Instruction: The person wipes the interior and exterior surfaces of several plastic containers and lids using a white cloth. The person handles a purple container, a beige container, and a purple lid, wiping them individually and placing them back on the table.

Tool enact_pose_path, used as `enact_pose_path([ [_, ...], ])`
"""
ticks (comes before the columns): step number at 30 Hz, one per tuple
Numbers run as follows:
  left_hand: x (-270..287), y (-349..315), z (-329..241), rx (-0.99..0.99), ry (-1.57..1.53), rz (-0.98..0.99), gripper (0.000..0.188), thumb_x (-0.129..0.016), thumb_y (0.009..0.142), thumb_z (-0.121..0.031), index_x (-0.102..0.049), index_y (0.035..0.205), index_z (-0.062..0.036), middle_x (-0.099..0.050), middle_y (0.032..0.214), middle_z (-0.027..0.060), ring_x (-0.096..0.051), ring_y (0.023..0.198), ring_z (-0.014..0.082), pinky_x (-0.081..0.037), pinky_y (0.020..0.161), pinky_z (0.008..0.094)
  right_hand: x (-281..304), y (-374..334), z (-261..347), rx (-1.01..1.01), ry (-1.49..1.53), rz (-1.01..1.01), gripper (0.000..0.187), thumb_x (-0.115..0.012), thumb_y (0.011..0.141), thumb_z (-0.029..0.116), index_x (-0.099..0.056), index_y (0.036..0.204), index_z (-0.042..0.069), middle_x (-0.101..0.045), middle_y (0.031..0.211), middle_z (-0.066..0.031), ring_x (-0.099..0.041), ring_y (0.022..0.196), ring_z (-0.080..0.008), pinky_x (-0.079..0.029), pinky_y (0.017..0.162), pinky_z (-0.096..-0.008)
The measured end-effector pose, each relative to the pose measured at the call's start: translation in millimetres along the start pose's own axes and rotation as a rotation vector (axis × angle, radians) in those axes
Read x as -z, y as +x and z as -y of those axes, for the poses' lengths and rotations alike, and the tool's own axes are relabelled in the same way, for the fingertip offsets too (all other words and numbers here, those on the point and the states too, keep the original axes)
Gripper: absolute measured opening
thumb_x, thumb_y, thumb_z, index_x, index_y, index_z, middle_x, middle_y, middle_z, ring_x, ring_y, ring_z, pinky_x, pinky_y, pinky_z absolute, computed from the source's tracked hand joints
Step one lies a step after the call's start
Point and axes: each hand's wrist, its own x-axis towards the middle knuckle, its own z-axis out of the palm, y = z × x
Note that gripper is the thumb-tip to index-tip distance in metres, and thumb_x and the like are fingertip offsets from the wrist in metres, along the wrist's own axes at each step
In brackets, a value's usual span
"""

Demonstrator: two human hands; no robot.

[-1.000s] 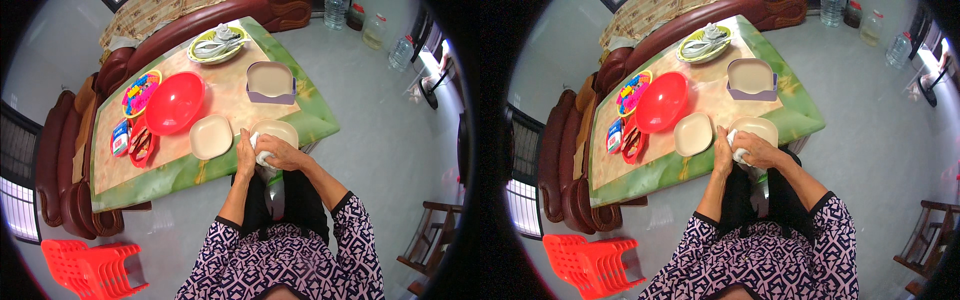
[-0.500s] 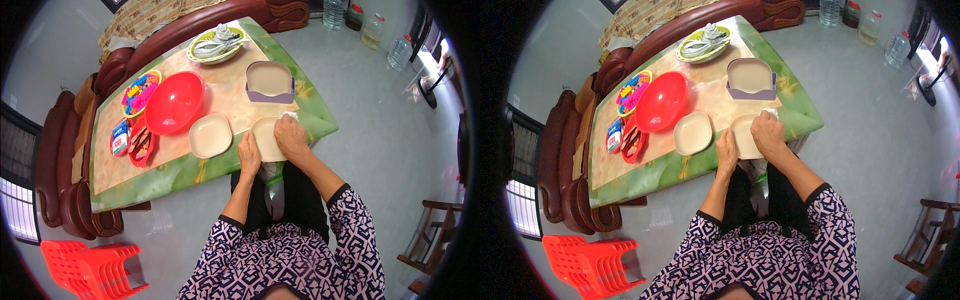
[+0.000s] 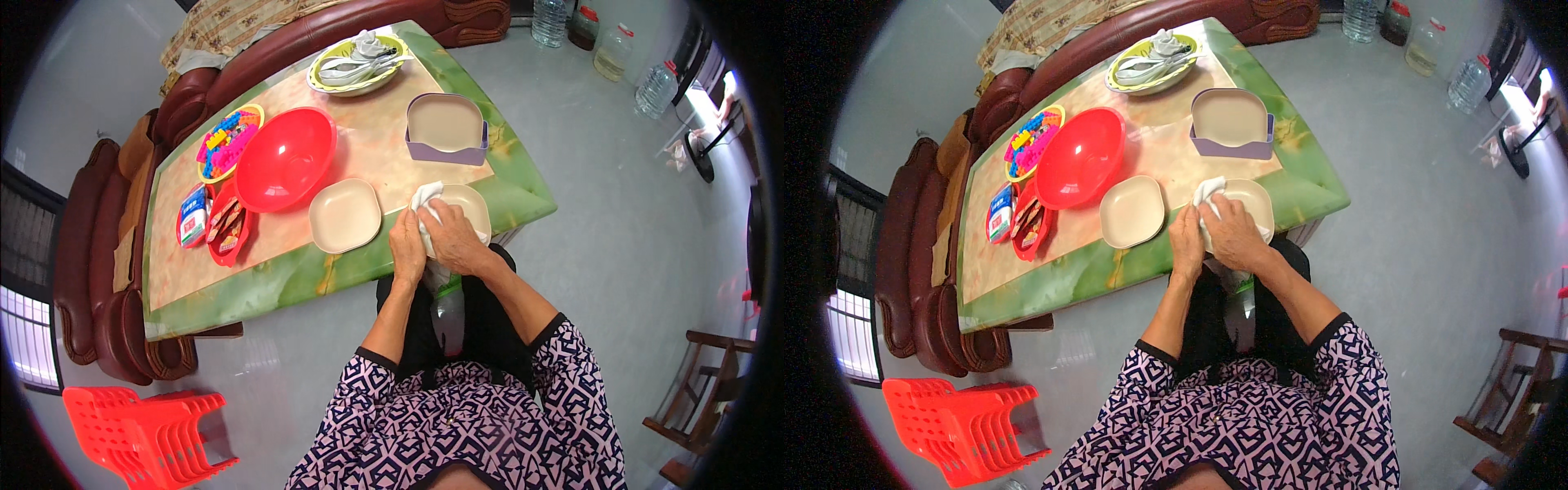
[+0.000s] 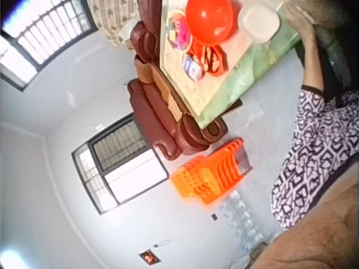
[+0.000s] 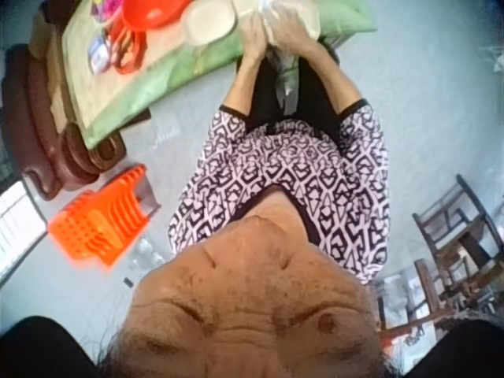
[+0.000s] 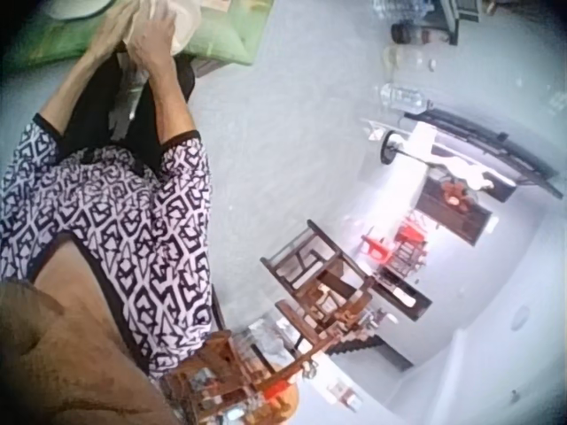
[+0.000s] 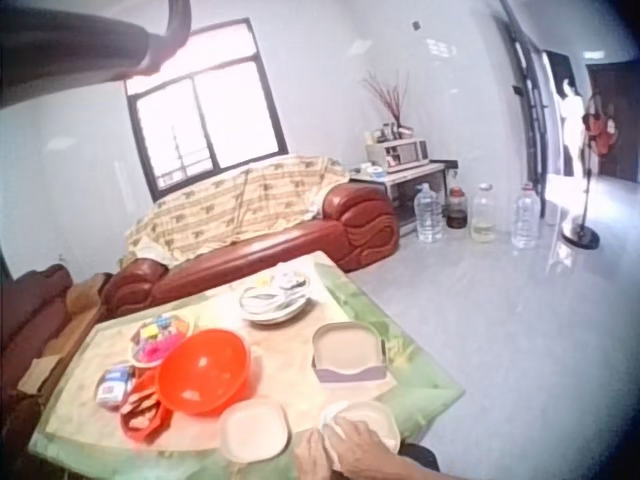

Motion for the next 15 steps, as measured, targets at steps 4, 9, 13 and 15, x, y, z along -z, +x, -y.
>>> enact_pose_path([
  [4,7.7,1.7,1.1,0.086,-0.045,0.045,0.035,-0.039,0.099,-0.025,-0.056,0.087,0.0036,-0.049,0.072,0.0019,-0.042,0.067,0.0106,-0.037,0.059,0.0286,28.5,-6.6,1.6,0.116,0.259,0.245,0.044,-0.05,0.076,-0.003,-0.049,0.12,0.002,-0.044,0.125,-0.0193,-0.048,0.1,-0.0378,-0.042,0.089,-0.0424],
  [9,5.0,3.0,1.8,0.089,-0.026,0.055,0.036,-0.039,0.1,-0.026,-0.051,0.078,0.0013,-0.044,0.069,-0.0001,-0.038,0.065,0.0099,-0.035,0.057,0.0284,46.1,-7.2,-15.6,0.038,0.297,0.332,0.044,-0.052,0.076,-0.002,-0.054,0.119,0.007,-0.047,0.123,-0.0149,-0.046,0.106,-0.0376,-0.043,0.09,-0.0427],
  [13,3.8,1.3,-2.1,0.044,-0.008,0.094,0.037,-0.04,0.1,-0.026,-0.051,0.077,0.0001,-0.042,0.069,-0.0011,-0.036,0.065,0.0089,-0.035,0.056,0.0274,17.6,-2.3,-26.3,-0.078,-0.059,-0.054,0.036,-0.052,0.076,0.002,-0.056,0.111,0.011,-0.048,0.12,-0.0113,-0.05,0.1,-0.0351,-0.047,0.077,-0.0465],
  [15,4.0,0.7,-0.4,0.045,0.003,0.075,0.036,-0.04,0.1,-0.026,-0.052,0.079,0.0001,-0.043,0.069,-0.0016,-0.036,0.065,0.0083,-0.035,0.056,0.0269,14.5,2.7,-12.1,-0.129,-0.144,-0.031,0.036,-0.053,0.077,0.006,-0.056,0.113,0.01,-0.048,0.12,-0.0109,-0.049,0.101,-0.034,-0.046,0.076,-0.0475],
])
